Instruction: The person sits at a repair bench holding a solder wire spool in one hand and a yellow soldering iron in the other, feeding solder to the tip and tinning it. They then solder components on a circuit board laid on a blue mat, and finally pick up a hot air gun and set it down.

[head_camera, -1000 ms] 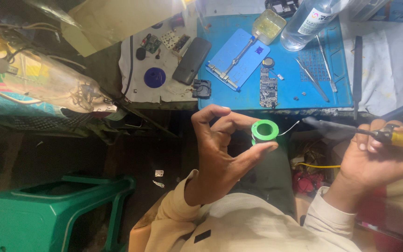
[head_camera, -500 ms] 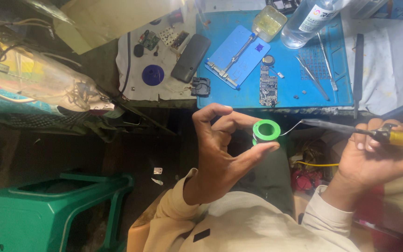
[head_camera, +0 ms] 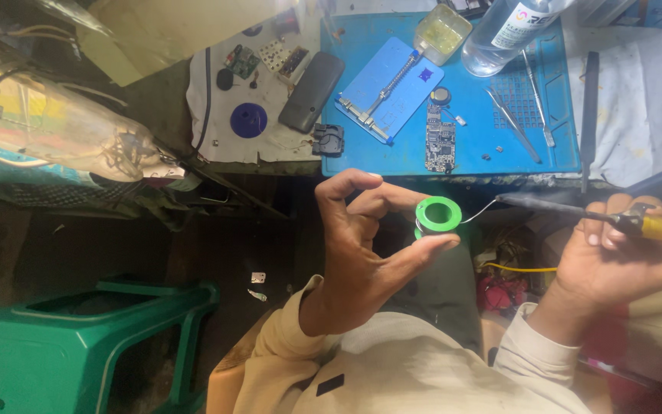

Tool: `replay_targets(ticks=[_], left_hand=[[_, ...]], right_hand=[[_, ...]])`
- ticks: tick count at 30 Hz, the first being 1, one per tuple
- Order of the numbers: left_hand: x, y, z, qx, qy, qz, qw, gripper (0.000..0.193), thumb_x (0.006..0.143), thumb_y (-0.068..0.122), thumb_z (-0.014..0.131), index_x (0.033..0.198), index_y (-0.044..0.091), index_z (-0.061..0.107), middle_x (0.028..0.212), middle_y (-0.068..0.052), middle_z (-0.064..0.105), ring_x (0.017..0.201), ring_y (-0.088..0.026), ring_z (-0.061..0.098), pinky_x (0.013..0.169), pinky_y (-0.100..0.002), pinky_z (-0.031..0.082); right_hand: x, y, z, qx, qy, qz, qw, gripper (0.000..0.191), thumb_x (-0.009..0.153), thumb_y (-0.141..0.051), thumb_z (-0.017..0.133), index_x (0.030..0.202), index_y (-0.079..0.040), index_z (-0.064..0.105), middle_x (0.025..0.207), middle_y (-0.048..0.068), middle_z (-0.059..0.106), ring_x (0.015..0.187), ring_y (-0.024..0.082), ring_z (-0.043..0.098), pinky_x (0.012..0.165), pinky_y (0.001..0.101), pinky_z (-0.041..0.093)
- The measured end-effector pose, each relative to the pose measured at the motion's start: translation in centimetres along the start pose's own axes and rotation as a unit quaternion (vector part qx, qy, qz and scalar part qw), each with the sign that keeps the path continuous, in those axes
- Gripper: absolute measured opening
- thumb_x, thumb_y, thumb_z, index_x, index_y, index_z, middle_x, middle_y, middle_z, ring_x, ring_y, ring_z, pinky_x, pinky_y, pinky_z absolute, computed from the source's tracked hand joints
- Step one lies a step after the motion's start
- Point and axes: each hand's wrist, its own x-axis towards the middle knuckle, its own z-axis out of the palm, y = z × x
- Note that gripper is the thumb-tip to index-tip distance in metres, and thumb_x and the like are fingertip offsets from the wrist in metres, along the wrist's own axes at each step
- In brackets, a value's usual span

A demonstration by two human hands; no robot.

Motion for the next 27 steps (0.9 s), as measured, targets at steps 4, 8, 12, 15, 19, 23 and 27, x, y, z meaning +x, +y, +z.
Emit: replay_targets(ticks=[4,8,12,15,19,23,27], left_hand=[[-0.1,0.1,-0.1,0.005,-0.003,-0.002,1.000,0.075,0.091,-0.010,0.083,0.135,0.009,0.025,0.108,-0.014,0.068,0.101,-0.017,0.070,0.098,-0.028,0.055],[-0.1,0.3,-0.3,0.017,-0.009,-0.001,1.000,0.075,0.091,-0.010,0.083,0.135,0.009,0.025,0.108,-0.013,0.067,0.101,-0.017,0.069,0.098,-0.028,0.055],[0.0,0.5,-0.4,0.017,-0.012,-0.005,1.000,0.075,0.092,-0.009,0.083,0.135,0.009,0.025,0.108,-0.013,0.067,0.101,-0.017,0.070,0.097,-0.028,0.055],[0.0,0.5,-0.5,0.015,-0.015,-0.007,1.000,0.075,0.092,-0.009,0.083,0.135,0.009,0.025,0.109,-0.013,0.067,0.102,-0.017,0.070,0.098,-0.028,0.056],[0.1,0.4,-0.5,0.014,-0.012,-0.001,1.000,0.075,0.092,-0.010,0.083,0.135,0.009,0.025,0.108,-0.013,0.067,0.102,-0.017,0.070,0.098,-0.027,0.056],[0.2,0.3,-0.5,0.016,-0.008,0.001,1.000,0.075,0.091,-0.010,0.084,0.134,0.009,0.025,0.108,-0.013,0.067,0.102,-0.017,0.070,0.099,-0.028,0.056],[0.2,0.2,-0.5,0.014,-0.003,-0.004,1.000,0.075,0.091,-0.011,0.084,0.134,0.008,0.025,0.108,-0.014,0.067,0.102,-0.017,0.070,0.099,-0.027,0.055]], right_hand=[[-0.1,0.0,-0.6,0.013,0.016,0.004,1.000,0.041,0.118,-0.033,0.048,0.095,0.001,0.052,0.079,0.010,0.052,0.063,0.017,0.042,0.056,0.0282,0.032],[-0.4,0.3,-1.0,0.031,0.020,0.011,0.999,0.039,0.117,-0.031,0.046,0.096,0.002,0.051,0.079,0.010,0.051,0.062,0.016,0.040,0.055,0.0282,0.030],[-0.5,0.5,-1.1,0.031,0.010,0.013,0.999,0.035,0.117,-0.029,0.046,0.097,0.000,0.050,0.078,0.009,0.051,0.061,0.015,0.039,0.057,0.0279,0.032],[-0.5,0.6,-1.2,0.029,0.013,0.008,0.999,0.034,0.117,-0.028,0.046,0.097,-0.001,0.050,0.078,0.009,0.051,0.062,0.016,0.041,0.057,0.0279,0.032],[-0.5,0.6,-1.6,0.028,0.003,0.006,1.000,0.034,0.116,-0.029,0.045,0.098,0.000,0.050,0.079,0.009,0.051,0.063,0.016,0.042,0.057,0.0279,0.032],[-0.5,0.6,-2.1,0.040,0.007,0.007,0.999,0.037,0.117,-0.030,0.044,0.098,0.001,0.050,0.082,0.008,0.051,0.062,0.016,0.040,0.055,0.0277,0.030],[-0.6,0.6,-2.5,0.032,-0.002,0.002,0.999,0.035,0.116,-0.028,0.044,0.097,0.001,0.051,0.080,0.008,0.051,0.064,0.016,0.043,0.057,0.0288,0.033]])
